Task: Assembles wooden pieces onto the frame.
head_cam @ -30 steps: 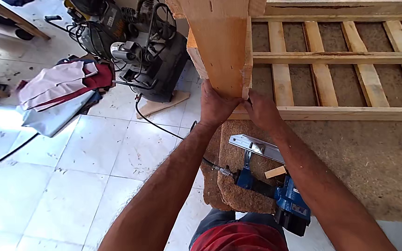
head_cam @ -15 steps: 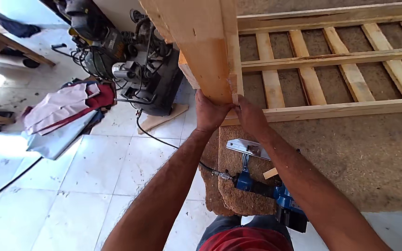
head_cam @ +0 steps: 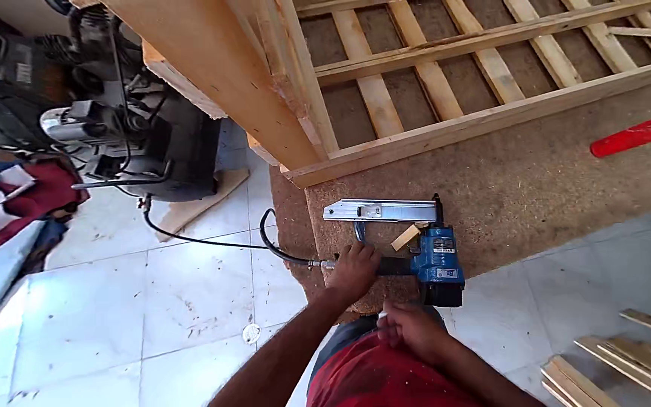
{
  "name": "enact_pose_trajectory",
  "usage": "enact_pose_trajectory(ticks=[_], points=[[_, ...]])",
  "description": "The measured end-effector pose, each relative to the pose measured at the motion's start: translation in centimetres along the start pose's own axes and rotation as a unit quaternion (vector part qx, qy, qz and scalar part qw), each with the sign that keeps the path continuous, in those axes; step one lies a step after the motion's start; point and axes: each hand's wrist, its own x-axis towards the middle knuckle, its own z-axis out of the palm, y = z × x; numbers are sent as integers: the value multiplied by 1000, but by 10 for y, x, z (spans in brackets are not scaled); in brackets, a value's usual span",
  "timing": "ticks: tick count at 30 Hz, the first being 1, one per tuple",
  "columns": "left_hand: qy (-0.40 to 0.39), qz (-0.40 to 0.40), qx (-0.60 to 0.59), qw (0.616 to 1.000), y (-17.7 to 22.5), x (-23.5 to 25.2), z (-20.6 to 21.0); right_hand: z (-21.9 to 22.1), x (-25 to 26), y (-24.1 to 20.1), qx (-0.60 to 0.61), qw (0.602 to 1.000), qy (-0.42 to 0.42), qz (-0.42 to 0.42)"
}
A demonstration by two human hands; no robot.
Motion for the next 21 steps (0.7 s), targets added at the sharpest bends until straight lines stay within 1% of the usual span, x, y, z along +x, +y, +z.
enact_pose_trajectory(ticks=[2, 3, 5, 6, 8, 10, 11, 12, 14, 15, 16, 17, 18, 19, 20, 21], points=[[-5, -10, 16, 1000, 2, 3, -9, 0, 20, 6, 151, 984, 93, -29], [-1, -16, 12, 1000, 3, 1, -14, -2, 27, 4, 206, 970, 117, -57], [13, -26, -1, 1000, 10, -2, -33, -2, 40, -7, 268, 938, 155, -155], [15, -31, -8, 999, 20, -4, -42, -3, 43, -13, 299, 915, 176, -203], [-2, -50, -46, 998, 49, -7, -56, -12, 41, -25, 359, 871, 188, -279], [-31, -86, -98, 991, 76, -11, -65, -22, 40, -45, 419, 832, 172, -321], [-36, -100, -122, 987, 87, -12, -66, -27, 37, -54, 433, 820, 168, -335], [-41, -104, -142, 984, 97, -13, -67, -33, 30, -59, 440, 817, 170, -333], [-43, -81, -190, 978, 107, -19, -75, -46, 10, -67, 429, 823, 186, -322], [-26, -73, -234, 969, 104, -23, -88, -54, 0, -72, 407, 833, 183, -325], [31, -77, -287, 954, 96, -29, -101, -63, -9, -75, 380, 845, 175, -335], [111, -93, -328, 934, 84, -34, -113, -71, -17, -79, 346, 856, 156, -351], [175, -128, -345, 913, 67, -35, -124, -77, -24, -86, 313, 864, 129, -372], [207, -165, -352, 898, 46, -31, -132, -80, -30, -98, 287, 867, 101, -394], [207, -185, -373, 885, 25, -24, -134, -80, -34, -113, 268, 871, 71, -406], [191, -185, -424, 865, 8, -17, -131, -82, -37, -129, 244, 878, 40, -409]])
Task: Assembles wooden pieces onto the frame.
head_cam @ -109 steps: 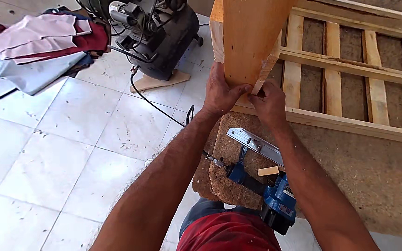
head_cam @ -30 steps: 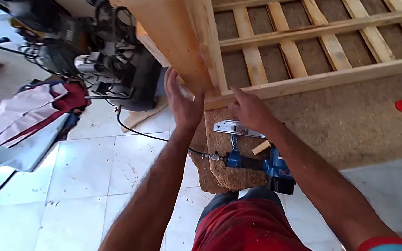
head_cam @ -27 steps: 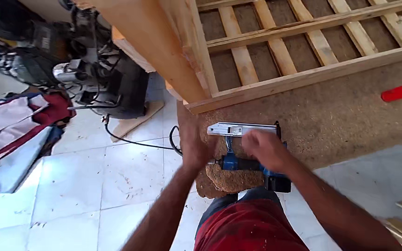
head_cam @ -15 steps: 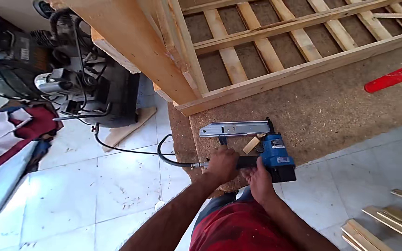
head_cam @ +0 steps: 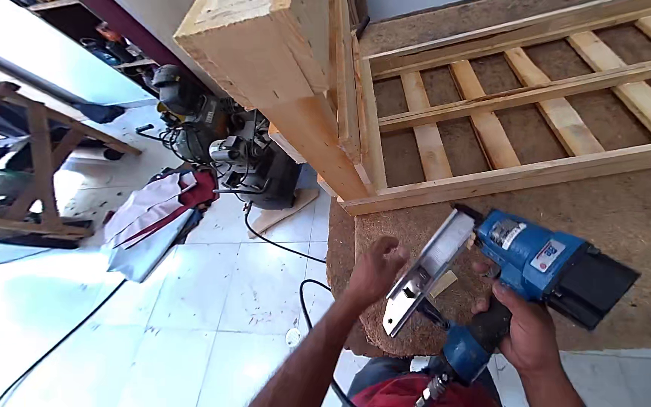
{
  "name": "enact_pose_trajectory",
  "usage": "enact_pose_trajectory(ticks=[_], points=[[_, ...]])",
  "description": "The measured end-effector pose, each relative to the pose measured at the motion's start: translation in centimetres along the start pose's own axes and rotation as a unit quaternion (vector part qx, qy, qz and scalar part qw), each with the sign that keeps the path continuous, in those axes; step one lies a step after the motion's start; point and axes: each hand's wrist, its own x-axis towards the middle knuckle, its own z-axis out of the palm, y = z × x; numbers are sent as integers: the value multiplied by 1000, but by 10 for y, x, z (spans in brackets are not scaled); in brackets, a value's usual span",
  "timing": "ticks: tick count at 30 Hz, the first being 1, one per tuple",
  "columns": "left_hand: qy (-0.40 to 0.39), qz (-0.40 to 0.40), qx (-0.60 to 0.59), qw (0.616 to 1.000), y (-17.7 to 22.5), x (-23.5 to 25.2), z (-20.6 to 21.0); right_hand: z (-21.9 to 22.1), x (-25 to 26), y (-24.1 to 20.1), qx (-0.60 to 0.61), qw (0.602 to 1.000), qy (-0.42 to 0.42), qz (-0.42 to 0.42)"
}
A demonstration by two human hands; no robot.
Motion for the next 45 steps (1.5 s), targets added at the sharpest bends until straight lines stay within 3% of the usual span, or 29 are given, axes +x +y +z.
enact_pose_trajectory(ticks=[2, 4, 7, 11, 24, 32, 39, 45], points=[[-35, -11, -152, 988, -7, 21, 4, 10, 31, -23, -16, 995, -91, 36], [-1, -23, -238, 971, 13, 29, 11, 18, 71, -42, -31, 978, -190, 83], [169, -67, -189, 965, 43, 34, 25, 29, 124, -64, -47, 947, -280, 151], [276, -94, -189, 938, 50, 44, 37, 40, 173, -70, -70, 921, -333, 191], [337, -122, -199, 912, 52, 57, 36, 51, 215, -59, -52, 898, -368, 235], [334, -129, -158, 920, 48, 59, 33, 54, 216, -61, -82, 888, -384, 240], [299, -139, -160, 930, 39, 65, 49, 24, 218, -48, -33, 896, -360, 257], [310, -155, -183, 920, 29, 66, 53, 26, 221, -39, -56, 893, -359, 266]])
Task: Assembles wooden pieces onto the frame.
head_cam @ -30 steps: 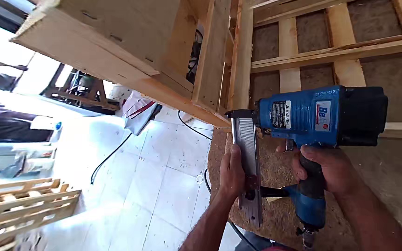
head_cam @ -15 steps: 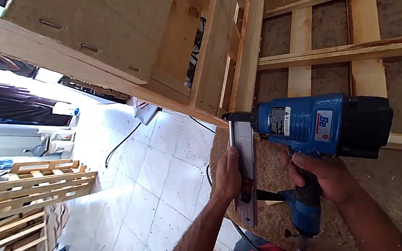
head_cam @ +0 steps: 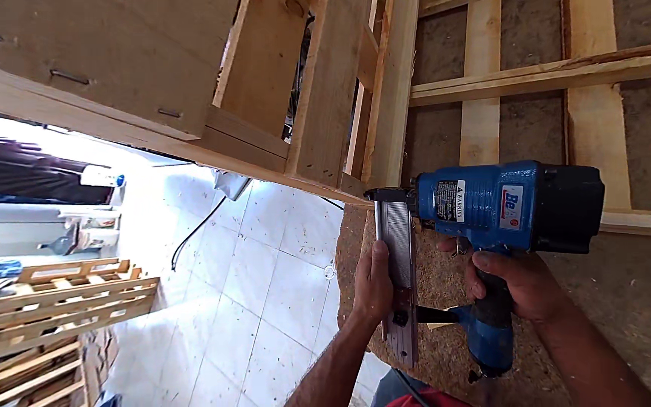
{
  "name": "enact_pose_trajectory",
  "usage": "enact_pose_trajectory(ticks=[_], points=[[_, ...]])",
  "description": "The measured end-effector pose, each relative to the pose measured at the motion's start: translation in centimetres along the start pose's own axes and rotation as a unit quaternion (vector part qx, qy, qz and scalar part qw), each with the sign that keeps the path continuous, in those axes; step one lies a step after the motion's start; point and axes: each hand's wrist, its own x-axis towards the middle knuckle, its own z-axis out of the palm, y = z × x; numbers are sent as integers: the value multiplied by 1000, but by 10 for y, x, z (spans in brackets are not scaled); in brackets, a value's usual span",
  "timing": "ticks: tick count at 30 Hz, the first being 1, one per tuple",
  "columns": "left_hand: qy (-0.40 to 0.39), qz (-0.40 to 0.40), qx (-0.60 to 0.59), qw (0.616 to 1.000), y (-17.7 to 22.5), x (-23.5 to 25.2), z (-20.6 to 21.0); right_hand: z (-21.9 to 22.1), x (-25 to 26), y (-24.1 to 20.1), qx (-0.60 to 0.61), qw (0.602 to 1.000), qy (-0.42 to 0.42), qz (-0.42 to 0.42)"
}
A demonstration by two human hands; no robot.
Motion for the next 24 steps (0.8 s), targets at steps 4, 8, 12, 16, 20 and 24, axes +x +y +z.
enact_pose_trajectory(ticks=[4, 8, 12, 16, 20, 24], points=[[4, 9, 0, 1000, 0, 3, -4, 1, 5, 4, 8, 1000, -5, 0], [-1, 15, 28, 999, -4, 5, -6, 2, 5, 5, 1, 1000, -2, 18], [-35, 27, 16, 999, -11, -4, 4, -3, -17, 3, -50, 998, 1, -23], [-227, 110, -14, 968, -20, -7, 7, -40, -88, -2, -49, 994, 39, -93], [-297, 130, 303, 896, -56, -17, 12, -72, -191, -8, -62, 977, 182, -96], [-344, 189, 441, 807, -111, -47, 51, -105, -255, 10, -16, 946, 287, -149]])
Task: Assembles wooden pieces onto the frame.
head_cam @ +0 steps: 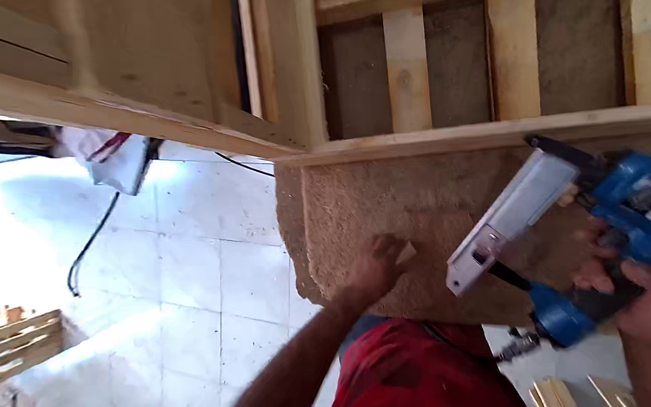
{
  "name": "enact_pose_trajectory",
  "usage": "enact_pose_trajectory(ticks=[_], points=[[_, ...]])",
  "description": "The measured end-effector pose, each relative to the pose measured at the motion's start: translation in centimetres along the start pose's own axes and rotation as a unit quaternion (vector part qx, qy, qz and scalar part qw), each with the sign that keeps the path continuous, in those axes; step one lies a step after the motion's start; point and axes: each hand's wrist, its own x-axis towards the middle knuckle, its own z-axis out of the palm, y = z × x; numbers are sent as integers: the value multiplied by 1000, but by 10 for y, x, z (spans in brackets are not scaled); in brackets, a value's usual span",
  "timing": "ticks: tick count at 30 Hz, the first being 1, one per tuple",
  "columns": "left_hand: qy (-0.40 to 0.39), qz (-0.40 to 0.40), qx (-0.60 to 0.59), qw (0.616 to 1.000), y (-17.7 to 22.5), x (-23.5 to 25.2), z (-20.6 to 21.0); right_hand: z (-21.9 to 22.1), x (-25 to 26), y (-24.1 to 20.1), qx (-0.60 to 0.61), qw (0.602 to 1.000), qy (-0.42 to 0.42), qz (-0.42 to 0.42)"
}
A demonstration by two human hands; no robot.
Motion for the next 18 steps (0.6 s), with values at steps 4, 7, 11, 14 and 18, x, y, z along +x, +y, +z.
enact_pose_trajectory(ticks=[4, 7, 11, 14, 18], points=[[74, -65, -83, 992, -4, 2, -10, -23, -6, 27, 63, 998, 1, -18], [136, -137, -276, 942, -5, -13, -57, -34, -8, 62, 108, 994, 23, -24], [206, -91, -452, 863, -14, -24, -121, -13, -6, 80, -117, 966, 203, 106], [242, -7, -491, 837, -7, -25, -152, 16, -10, 47, -585, 753, 133, 269], [217, 49, -493, 841, 8, -37, -171, 173, 0, 4, -614, 787, -48, 35]])
